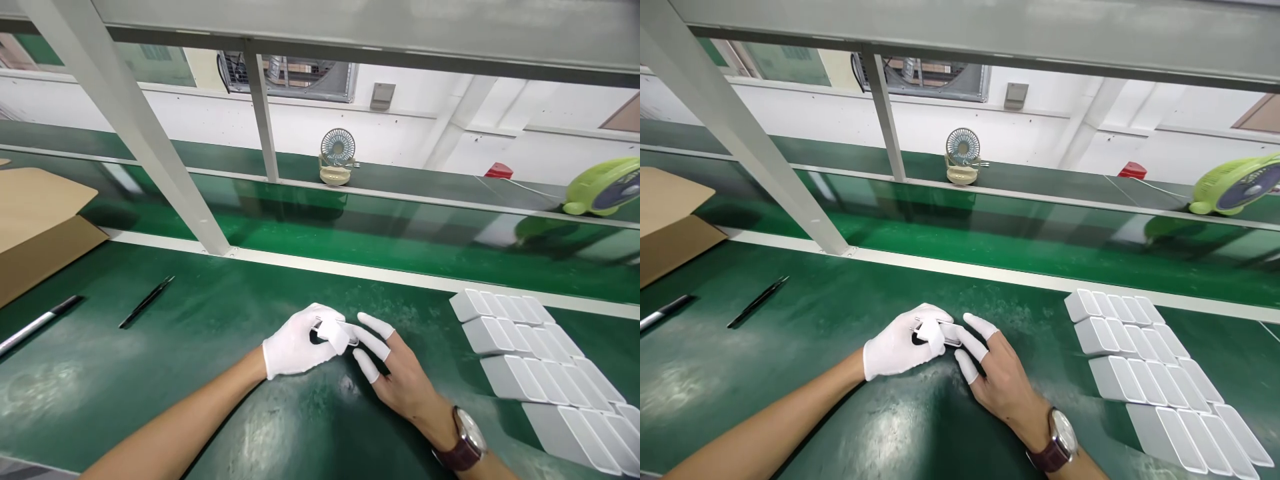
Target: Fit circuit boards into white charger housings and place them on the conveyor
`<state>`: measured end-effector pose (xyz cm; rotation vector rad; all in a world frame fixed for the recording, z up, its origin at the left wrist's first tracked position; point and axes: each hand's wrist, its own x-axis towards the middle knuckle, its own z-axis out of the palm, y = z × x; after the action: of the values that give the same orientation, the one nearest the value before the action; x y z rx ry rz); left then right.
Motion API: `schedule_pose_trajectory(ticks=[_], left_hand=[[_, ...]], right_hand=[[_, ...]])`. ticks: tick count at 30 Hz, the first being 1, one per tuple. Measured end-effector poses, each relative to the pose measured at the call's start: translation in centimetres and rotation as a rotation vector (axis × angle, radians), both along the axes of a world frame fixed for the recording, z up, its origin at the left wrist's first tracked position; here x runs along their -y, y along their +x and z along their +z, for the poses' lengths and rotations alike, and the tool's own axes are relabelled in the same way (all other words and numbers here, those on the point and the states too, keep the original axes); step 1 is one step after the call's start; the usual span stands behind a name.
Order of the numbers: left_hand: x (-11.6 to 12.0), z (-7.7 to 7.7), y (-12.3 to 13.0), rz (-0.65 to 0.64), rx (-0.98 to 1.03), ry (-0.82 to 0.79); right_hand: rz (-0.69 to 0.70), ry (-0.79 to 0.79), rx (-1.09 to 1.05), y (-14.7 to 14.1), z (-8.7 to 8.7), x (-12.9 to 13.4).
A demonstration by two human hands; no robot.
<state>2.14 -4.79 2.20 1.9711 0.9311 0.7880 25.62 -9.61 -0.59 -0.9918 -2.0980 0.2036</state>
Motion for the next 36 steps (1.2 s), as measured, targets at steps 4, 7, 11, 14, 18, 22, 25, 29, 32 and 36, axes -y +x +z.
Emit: schedule_pose_trajectory(ticks=[4, 7, 11, 14, 18, 22, 25, 29, 32, 36], left_hand=[[0.0, 0.4, 0.0, 0.004, 0.031, -0.092], [-0.1, 0.6, 0.1, 0.013, 0.087, -0.176], [-0.3, 0.3, 0.2, 0.025, 0.163, -0.296], [-0.5, 0.0, 0.2, 0.037, 0.163, -0.374], [-0.6, -0.3, 0.4, 0.050, 0.137, -0.394], [-0.7, -0.4, 0.7, 0.089, 0.108, -0.368], [-0.7, -0.5, 0.8, 0.120, 0.093, -0.352], [-0.7, -0.8, 0.7, 0.139, 0.197, -0.412], [-0.9, -1.1, 0.5, 0.068, 0.380, -0.473], [-1.2, -0.9, 0.4, 0.060, 0.507, -0.491]], right_hand=[[0.044, 0.013, 0.062, 0.0, 0.4, 0.0], [0.080, 0.036, 0.087, 0.2, 1.0, 0.0], [0.081, 0.062, 0.128, 0.4, 1.1, -0.2], [0.090, 0.057, 0.135, 0.5, 0.8, -0.3], [0.088, 0.022, 0.107, 0.5, 0.8, -0.3], [0.075, 0.011, 0.094, 0.4, 1.1, -0.4], [0.070, -0.007, 0.109, 0.5, 1.2, -0.6], [0.059, -0.003, 0.109, 0.4, 0.5, -0.7], [0.029, 0.017, 0.097, 0.2, -0.2, -0.7], [0.031, 0.059, 0.119, -0.2, -0.5, -0.8]])
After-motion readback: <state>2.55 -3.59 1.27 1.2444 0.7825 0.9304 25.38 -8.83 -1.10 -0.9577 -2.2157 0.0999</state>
